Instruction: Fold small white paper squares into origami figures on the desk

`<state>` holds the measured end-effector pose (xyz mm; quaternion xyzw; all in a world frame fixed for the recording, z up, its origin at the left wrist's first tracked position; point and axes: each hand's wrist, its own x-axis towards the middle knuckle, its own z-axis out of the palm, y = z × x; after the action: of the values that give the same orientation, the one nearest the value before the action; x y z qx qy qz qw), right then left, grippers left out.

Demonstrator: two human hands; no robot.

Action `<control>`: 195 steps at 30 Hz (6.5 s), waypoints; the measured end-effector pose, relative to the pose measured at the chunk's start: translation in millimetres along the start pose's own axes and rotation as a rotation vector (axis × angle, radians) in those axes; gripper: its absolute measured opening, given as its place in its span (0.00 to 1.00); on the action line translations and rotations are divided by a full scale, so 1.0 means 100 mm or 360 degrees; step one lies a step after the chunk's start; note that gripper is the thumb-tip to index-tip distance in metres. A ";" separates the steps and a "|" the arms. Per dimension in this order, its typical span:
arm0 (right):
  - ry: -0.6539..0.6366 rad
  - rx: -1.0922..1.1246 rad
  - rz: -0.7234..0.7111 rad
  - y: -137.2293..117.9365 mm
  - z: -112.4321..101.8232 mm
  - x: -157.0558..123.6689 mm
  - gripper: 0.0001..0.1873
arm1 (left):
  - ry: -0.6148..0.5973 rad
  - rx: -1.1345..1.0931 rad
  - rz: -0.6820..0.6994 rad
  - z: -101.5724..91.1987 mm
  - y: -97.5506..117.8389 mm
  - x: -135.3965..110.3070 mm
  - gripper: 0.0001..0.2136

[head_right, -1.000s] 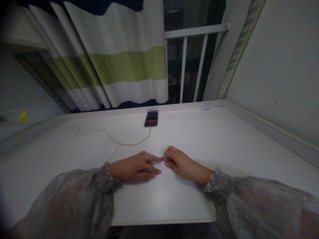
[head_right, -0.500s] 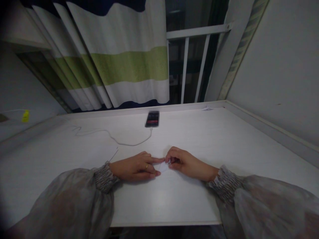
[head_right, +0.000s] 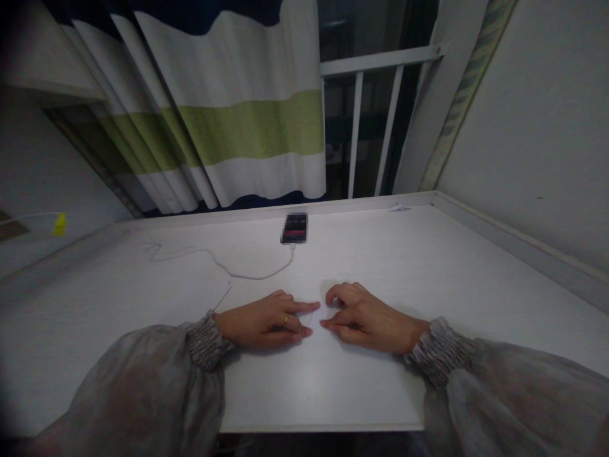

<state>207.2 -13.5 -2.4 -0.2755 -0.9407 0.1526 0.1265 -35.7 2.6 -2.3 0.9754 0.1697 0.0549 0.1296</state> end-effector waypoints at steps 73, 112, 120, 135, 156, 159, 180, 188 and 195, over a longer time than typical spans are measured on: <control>0.0248 0.0865 0.0732 -0.11 0.13 0.36 0.10 | 0.0477 -0.0749 -0.1088 0.08 0.14 0.27 0.06; 0.0222 -0.0051 -0.0081 -0.14 0.10 0.20 0.10 | 0.0388 -0.0261 -0.0689 0.08 0.29 0.16 0.09; 0.0175 -0.0142 -0.0136 -0.09 0.08 0.12 0.14 | 0.0302 -0.0001 -0.0583 0.07 0.32 0.10 0.13; 0.0099 -0.0096 -0.0063 -0.13 0.08 0.12 0.12 | 0.0141 0.0214 -0.0440 0.01 0.29 0.04 0.11; 0.0115 0.0066 0.0025 -0.26 0.02 0.12 0.11 | 0.0401 -0.0605 -0.0902 0.06 0.34 0.14 0.10; 0.0128 0.0100 0.0073 -0.27 0.00 0.12 0.11 | 0.0437 -0.0705 -0.1083 0.07 0.37 0.17 0.10; 0.0271 0.0232 -0.0121 -0.19 0.12 0.19 0.11 | 0.0504 -0.0615 -0.1188 0.04 0.37 0.22 0.09; 0.0177 0.0266 -0.0062 -0.28 0.05 0.12 0.12 | 0.0548 -0.0534 -0.1079 0.04 0.40 0.18 0.08; 0.0238 0.0047 0.0036 -0.33 0.12 0.03 0.14 | 0.0664 -0.0322 -0.0903 0.11 0.28 0.21 0.05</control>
<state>185.5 -40.6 -1.2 -0.2948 -0.9231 0.1468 0.1987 -5.2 -18.5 -3.9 0.8396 0.4500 0.2309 0.1980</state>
